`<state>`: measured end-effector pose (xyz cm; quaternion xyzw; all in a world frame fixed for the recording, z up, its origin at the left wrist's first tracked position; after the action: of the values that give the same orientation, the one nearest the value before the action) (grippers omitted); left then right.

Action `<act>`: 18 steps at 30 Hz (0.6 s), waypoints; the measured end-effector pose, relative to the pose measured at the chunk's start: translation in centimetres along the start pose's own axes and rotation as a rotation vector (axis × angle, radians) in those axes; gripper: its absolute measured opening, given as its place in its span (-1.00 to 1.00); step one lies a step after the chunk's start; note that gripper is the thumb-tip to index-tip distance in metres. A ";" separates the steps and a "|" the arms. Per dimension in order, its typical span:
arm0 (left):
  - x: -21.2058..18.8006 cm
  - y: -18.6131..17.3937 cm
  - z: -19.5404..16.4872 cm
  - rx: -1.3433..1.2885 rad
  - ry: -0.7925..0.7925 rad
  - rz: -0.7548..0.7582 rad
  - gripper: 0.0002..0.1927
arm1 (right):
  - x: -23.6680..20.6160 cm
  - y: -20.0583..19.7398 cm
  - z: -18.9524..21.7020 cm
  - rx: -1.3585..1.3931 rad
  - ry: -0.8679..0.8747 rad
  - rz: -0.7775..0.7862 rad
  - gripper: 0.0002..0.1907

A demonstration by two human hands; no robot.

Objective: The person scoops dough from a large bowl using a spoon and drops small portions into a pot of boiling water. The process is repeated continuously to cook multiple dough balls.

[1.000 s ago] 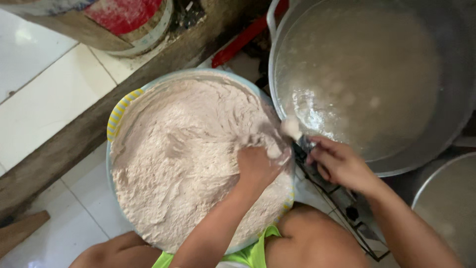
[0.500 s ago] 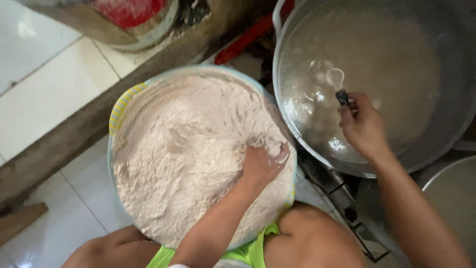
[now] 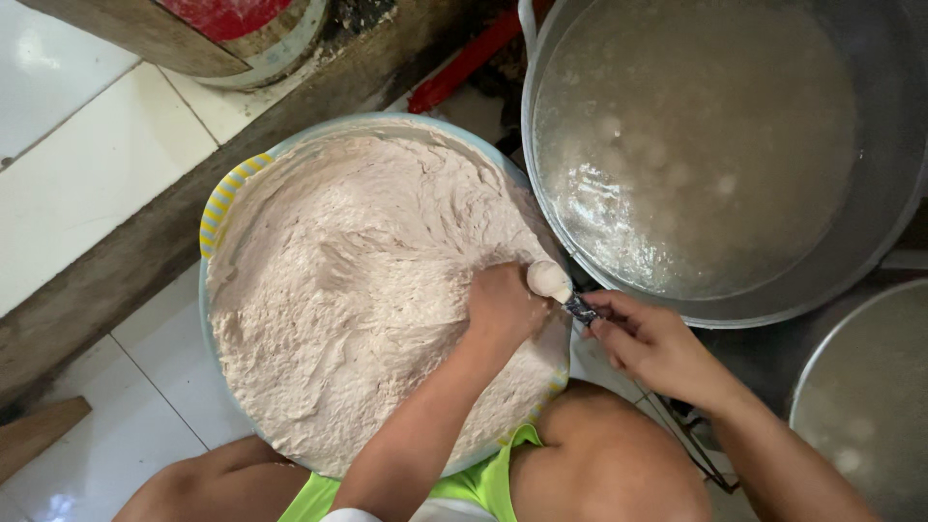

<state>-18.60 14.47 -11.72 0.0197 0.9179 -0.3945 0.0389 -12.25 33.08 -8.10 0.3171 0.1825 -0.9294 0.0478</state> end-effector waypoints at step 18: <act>-3.3 -1.4 1.1 0.079 -0.024 0.083 -0.29 | 2.4 -14.1 0.1 -0.845 -0.236 -0.763 -0.66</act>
<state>-15.38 12.75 -11.18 0.0543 0.8994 -0.4287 0.0653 -17.11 46.19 -5.14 0.0766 0.6326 -0.7563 -0.1482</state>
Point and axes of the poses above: each hand's wrist, its own x-axis towards the middle knuckle, its own y-axis out of the palm, z = x × y, the point moved 5 cm from there along x, towards the middle knuckle, and after that the axes turned 11 degrees about -z, right-handed, at the moved point
